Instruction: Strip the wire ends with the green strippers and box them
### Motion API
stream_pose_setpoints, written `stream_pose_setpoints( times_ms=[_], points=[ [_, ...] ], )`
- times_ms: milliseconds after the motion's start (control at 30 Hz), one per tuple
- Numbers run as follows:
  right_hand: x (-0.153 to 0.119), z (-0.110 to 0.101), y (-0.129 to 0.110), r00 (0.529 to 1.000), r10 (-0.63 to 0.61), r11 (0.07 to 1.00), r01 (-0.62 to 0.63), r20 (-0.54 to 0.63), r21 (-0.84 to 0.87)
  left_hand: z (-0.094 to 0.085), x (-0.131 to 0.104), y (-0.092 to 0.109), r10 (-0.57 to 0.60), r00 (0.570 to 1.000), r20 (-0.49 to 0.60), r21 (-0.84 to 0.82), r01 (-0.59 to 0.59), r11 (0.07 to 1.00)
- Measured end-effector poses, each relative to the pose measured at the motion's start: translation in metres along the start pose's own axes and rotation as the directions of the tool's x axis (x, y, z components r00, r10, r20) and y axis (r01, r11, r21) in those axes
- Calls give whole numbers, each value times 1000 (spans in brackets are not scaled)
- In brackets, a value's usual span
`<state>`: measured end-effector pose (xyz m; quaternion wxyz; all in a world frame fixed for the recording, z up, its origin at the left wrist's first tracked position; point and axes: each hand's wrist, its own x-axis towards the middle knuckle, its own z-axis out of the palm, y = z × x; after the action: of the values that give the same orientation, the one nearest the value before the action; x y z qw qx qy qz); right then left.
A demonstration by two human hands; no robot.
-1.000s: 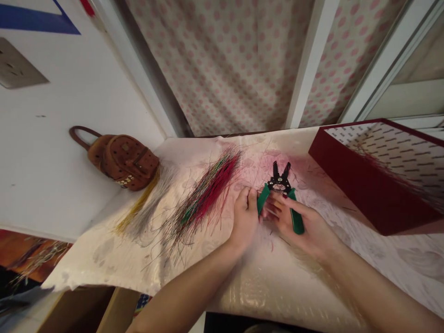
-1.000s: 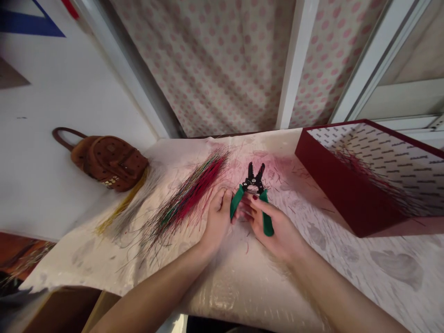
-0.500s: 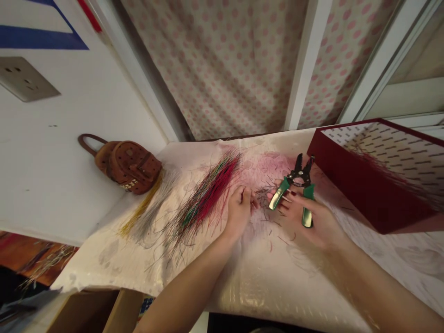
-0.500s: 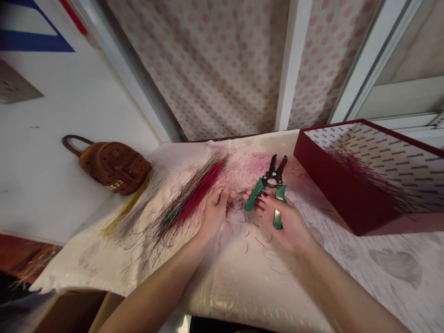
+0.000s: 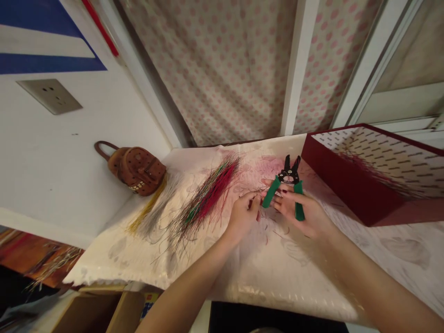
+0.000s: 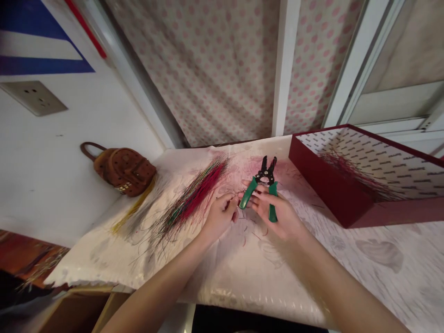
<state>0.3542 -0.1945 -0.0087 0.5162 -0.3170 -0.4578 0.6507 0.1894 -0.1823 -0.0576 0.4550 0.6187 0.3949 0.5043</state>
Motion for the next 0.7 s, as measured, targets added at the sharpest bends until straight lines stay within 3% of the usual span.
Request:
stream_pose_setpoints(
  times_ms=[300, 533, 700],
  points=[
    [-2, -7, -4, 986, 27, 993, -8, -165, 118, -5, -14, 3, -37, 999, 38, 147, 31, 989],
    [2, -10, 1, 999, -4, 992, 8, -37, 124, -14, -23, 8, -45, 995, -91, 85, 53, 995],
    [1, -7, 3, 997, -7, 981, 21, -74, 195, -5, -28, 2, -61, 988, -143, 12, 64, 998]
  ],
)
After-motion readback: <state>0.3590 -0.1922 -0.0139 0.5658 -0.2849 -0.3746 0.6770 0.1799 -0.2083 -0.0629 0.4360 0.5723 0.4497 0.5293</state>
